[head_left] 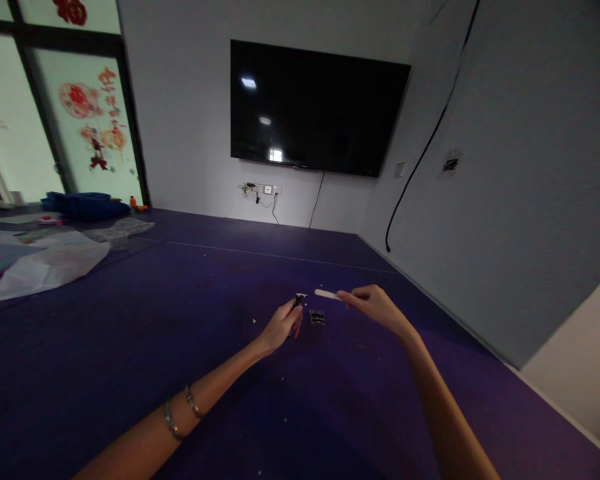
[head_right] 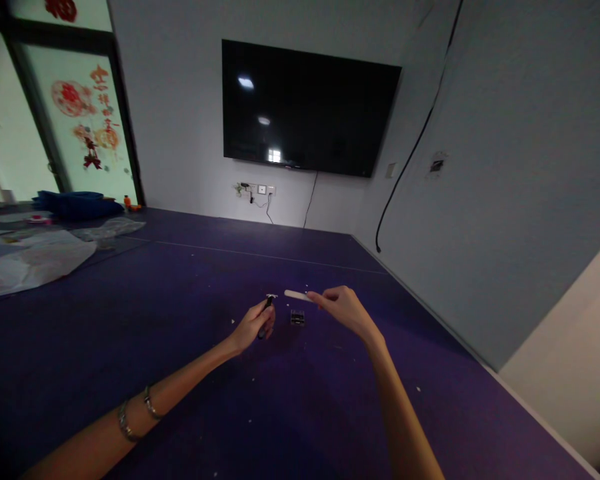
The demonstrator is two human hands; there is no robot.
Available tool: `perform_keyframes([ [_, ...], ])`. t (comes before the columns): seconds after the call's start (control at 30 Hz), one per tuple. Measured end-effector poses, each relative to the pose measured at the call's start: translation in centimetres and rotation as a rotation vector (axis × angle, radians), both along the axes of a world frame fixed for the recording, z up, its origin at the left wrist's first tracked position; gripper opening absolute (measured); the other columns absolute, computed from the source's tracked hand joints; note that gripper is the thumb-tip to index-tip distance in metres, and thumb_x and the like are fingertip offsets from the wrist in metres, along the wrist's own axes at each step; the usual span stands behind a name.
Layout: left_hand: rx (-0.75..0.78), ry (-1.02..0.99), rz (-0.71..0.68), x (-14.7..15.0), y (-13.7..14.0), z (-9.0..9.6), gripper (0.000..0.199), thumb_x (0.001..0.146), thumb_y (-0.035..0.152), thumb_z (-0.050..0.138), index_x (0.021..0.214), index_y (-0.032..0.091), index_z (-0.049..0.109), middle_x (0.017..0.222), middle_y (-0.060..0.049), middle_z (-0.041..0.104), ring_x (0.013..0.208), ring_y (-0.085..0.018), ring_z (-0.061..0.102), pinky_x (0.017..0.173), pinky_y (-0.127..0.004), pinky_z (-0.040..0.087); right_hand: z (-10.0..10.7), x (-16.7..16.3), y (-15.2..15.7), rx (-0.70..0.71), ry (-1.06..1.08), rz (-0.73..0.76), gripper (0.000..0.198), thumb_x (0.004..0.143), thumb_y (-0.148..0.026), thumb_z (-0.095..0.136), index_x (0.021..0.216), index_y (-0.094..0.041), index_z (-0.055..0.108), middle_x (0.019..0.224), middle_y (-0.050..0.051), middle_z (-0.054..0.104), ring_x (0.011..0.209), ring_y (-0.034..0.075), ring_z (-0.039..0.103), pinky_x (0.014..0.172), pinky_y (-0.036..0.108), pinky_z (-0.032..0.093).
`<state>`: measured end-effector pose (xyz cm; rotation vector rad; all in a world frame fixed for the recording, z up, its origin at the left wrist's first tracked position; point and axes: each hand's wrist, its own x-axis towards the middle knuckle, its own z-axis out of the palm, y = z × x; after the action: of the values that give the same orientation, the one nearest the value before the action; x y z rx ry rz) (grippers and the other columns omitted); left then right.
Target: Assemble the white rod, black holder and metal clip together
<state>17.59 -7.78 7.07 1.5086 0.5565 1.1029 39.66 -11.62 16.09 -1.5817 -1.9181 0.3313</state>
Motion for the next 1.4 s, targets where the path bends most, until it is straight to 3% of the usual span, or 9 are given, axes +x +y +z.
perform_keyframes([
  [0.17, -0.208, -0.11, -0.034, 0.6, -0.3, 0.0, 0.033, 0.077, 0.048, 0.053, 0.07, 0.02, 0.037, 0.048, 0.01, 0.035, 0.031, -0.005, 0.028, 0.03, -0.018, 0.027, -0.6, -0.3, 0.5, 0.019, 0.041, 0.077, 0.048, 0.078, -0.057, 0.047, 0.057, -0.015, 0.059, 0.049, -0.003, 0.042, 0.046, 0.008, 0.037, 0.045, 0.023, 0.026],
  [0.4, -0.497, -0.213, -0.069, 0.8, -0.8, 0.7, 0.023, 0.079, 0.036, 0.055, 0.072, 0.018, 0.042, 0.046, 0.011, 0.031, 0.03, -0.002, 0.02, 0.029, -0.015, 0.013, -1.7, -1.7, 1.0, -0.163, 0.289, 0.229, 0.032, 0.082, -0.046, 0.044, 0.083, -0.017, 0.057, 0.053, -0.006, 0.039, 0.041, 0.008, 0.036, 0.039, 0.02, 0.03],
  [0.57, -0.671, -0.253, -0.02, 1.1, -1.5, 1.6, 0.017, 0.086, 0.026, 0.044, 0.072, 0.016, 0.045, 0.045, 0.01, 0.03, 0.028, -0.001, 0.018, 0.032, -0.016, 0.007, -2.7, -1.4, 1.9, -0.051, 0.28, 0.28, 0.027, 0.081, -0.038, 0.046, 0.09, -0.016, 0.057, 0.064, -0.001, 0.053, 0.05, 0.009, 0.046, 0.049, 0.022, 0.037],
  [0.73, -0.854, -0.244, 0.051, 1.5, -2.3, 2.2, 0.023, 0.091, 0.02, 0.036, 0.071, 0.014, 0.046, 0.042, 0.01, 0.027, 0.028, 0.0, 0.018, 0.033, -0.016, 0.005, -4.2, -2.0, 2.9, 0.024, 0.175, 0.212, 0.026, 0.08, -0.036, 0.047, 0.076, -0.015, 0.063, 0.063, 0.0, 0.055, 0.058, 0.011, 0.048, 0.055, 0.023, 0.036],
  [0.93, -0.942, -0.217, 0.023, 1.8, -3.1, 2.2, 0.027, 0.092, 0.023, 0.033, 0.072, 0.013, 0.047, 0.041, 0.011, 0.023, 0.028, 0.0, 0.016, 0.033, -0.016, 0.005, -5.4, -3.7, 2.9, 0.052, 0.089, 0.117, 0.046, 0.078, -0.055, 0.048, 0.064, -0.015, 0.066, 0.053, -0.001, 0.052, 0.051, 0.01, 0.044, 0.049, 0.023, 0.028],
  [1.13, -1.007, -0.236, 0.033, 2.1, -3.5, 1.6, 0.029, 0.093, 0.025, 0.032, 0.07, 0.014, 0.046, 0.041, 0.011, 0.021, 0.028, -0.001, 0.015, 0.033, -0.016, 0.005, -6.4, -3.1, 3.4, 0.079, 0.011, -0.001, 0.048, 0.073, -0.06, 0.05, 0.065, -0.018, 0.07, 0.056, 0.002, 0.059, 0.054, 0.013, 0.05, 0.049, 0.022, 0.03],
  [1.3, -0.99, -0.247, 0.055, 2.2, -3.6, 1.3, 0.029, 0.093, 0.025, 0.033, 0.069, 0.014, 0.045, 0.041, 0.011, 0.022, 0.028, -0.001, 0.015, 0.034, -0.017, 0.004, -6.6, -3.0, 3.6, 0.013, 0.071, 0.114, 0.051, 0.074, -0.06, 0.048, 0.062, -0.015, 0.069, 0.051, 0.001, 0.054, 0.05, 0.012, 0.046, 0.046, 0.023, 0.027],
  [1.4, -0.99, -0.241, 0.045, 2.3, -3.6, 1.2, 0.028, 0.092, 0.026, 0.033, 0.069, 0.014, 0.045, 0.041, 0.011, 0.022, 0.028, -0.001, 0.015, 0.034, -0.017, 0.004, -6.7, -2.9, 3.6, 0.017, 0.073, 0.063, 0.05, 0.073, -0.06, 0.05, 0.064, -0.016, 0.07, 0.049, 0.0, 0.051, 0.049, 0.011, 0.044, 0.045, 0.023, 0.025],
])
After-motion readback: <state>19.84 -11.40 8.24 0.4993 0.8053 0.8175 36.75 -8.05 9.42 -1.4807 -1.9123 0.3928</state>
